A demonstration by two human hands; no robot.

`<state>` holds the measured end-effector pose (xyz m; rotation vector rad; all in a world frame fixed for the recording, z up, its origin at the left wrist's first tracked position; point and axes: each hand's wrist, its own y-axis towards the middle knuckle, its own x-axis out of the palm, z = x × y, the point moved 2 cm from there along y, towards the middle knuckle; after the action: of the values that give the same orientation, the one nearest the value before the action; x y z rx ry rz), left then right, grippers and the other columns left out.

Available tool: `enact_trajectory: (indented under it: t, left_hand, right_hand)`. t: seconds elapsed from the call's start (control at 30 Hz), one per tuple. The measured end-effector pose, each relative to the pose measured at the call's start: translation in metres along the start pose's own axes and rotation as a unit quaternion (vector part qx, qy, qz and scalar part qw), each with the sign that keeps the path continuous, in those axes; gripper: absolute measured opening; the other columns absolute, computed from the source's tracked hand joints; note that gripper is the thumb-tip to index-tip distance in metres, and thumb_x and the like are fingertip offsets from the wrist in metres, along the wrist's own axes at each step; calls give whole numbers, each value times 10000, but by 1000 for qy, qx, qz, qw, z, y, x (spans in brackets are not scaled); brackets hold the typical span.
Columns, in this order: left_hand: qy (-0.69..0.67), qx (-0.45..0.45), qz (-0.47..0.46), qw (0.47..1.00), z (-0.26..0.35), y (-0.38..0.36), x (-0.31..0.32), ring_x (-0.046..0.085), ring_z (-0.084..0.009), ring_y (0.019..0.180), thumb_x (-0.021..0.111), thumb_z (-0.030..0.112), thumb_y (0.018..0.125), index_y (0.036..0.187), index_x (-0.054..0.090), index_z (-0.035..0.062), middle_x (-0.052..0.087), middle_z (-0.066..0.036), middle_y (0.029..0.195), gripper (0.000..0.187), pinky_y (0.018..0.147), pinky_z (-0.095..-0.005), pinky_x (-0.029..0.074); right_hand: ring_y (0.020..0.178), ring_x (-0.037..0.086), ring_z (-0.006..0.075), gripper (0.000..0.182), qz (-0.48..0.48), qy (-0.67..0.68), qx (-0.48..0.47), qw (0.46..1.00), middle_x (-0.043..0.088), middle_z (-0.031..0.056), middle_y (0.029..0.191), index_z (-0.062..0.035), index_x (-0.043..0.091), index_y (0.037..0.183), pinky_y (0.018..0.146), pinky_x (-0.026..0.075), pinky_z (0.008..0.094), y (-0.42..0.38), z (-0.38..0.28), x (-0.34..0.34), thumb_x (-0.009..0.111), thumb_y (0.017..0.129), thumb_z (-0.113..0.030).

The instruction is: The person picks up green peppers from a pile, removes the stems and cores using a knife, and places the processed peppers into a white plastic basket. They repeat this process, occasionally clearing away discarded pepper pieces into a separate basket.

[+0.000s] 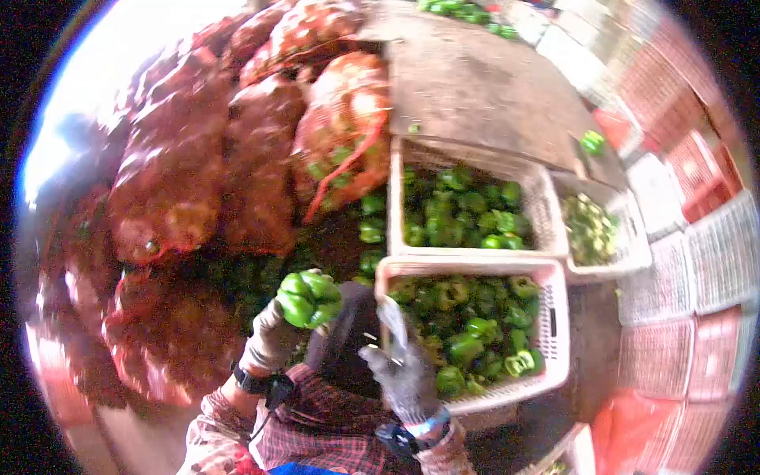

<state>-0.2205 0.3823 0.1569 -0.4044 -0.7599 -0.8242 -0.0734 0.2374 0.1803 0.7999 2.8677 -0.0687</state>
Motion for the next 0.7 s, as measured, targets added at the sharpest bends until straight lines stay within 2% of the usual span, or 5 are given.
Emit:
enact_trajectory:
  t: [0.2,0.33,0.47,0.6,0.7]
  left_hand:
    - [237,-162,-159,945,-69,35,74,377,-167,1295,650,442,876,1497,179,13,400,-81,1424,890,1058,-300,317]
    - [208,-125,-129,962,-130,41,112,429,-156,1207,643,369,904,1474,221,48,441,-81,1345,779,1028,-292,353]
    - [168,-94,-90,977,-164,41,119,465,-159,1164,729,339,839,1409,307,27,482,-82,1279,775,1002,-312,392]
    - [217,-80,-64,971,-169,40,116,496,-167,1130,773,274,805,1390,321,19,512,-80,1237,782,995,-313,403]
    - [232,-48,-70,969,-167,39,115,503,-168,1129,779,267,799,1396,311,15,524,-87,1235,799,997,-315,403]
  right_hand:
    - [742,528,50,703,175,178,80,965,517,65,1310,-82,284,1468,479,435,191,-24,14,-67,635,859,-68]
    - [1084,567,234,637,259,-103,-53,959,552,139,1273,-23,370,1418,978,430,355,-46,38,-95,674,872,-152]
    - [1145,575,359,640,231,-233,-43,944,548,250,1269,-23,358,1419,925,470,396,-58,52,-115,654,890,-228]
    - [943,630,433,633,209,-276,-21,938,611,268,1125,-45,322,1440,752,534,442,-67,44,-118,610,909,-233]
    - [924,632,432,620,172,-262,146,938,599,282,1131,-62,266,1464,738,530,457,-72,13,-119,546,935,-224]
